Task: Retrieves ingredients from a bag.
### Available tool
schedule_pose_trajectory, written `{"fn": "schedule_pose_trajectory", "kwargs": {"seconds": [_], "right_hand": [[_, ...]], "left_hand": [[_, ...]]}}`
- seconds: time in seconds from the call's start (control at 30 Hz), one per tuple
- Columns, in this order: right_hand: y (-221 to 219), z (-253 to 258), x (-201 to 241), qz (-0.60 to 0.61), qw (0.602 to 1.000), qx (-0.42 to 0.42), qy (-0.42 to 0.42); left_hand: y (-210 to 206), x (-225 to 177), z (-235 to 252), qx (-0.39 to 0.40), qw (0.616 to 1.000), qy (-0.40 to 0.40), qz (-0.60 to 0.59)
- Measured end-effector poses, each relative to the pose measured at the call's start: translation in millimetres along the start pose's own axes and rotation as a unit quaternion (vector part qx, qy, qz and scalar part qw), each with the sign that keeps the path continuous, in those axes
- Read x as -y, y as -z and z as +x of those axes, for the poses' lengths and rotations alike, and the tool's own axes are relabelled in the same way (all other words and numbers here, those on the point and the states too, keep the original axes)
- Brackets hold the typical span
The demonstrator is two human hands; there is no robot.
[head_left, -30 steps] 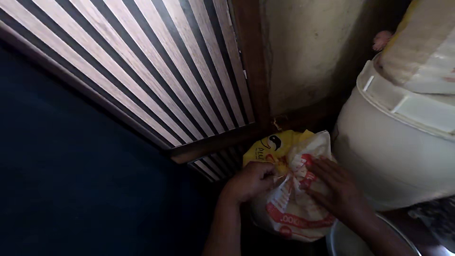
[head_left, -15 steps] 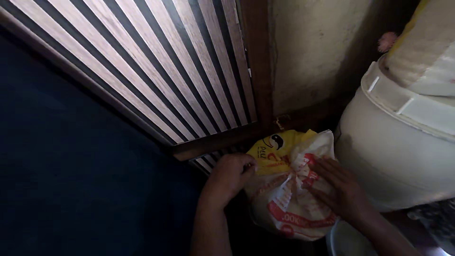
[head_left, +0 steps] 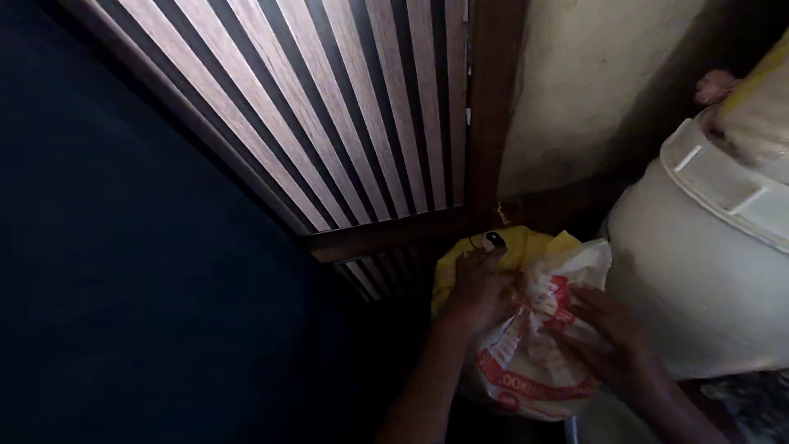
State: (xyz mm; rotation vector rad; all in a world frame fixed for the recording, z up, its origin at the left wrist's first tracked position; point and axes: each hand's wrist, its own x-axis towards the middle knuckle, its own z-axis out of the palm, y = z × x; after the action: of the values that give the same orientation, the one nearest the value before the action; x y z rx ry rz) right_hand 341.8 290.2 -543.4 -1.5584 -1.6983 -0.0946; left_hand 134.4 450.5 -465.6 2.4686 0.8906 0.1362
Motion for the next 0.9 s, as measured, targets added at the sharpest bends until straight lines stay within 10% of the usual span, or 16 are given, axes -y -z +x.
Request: {"fn": "schedule_pose_trajectory", "kwargs": {"seconds": [0.6, 0.9], "right_hand": [[13, 15, 13, -0.033, 0.999, 0.001, 0.029], [51, 55, 22, -0.078, 0.993, 0.002, 0.084]], "left_hand": [[22, 4, -20, -0.046, 0.989, -0.053, -0.129], [76, 33, -68, -0.277, 0.806, -0.319, -0.415]]}}
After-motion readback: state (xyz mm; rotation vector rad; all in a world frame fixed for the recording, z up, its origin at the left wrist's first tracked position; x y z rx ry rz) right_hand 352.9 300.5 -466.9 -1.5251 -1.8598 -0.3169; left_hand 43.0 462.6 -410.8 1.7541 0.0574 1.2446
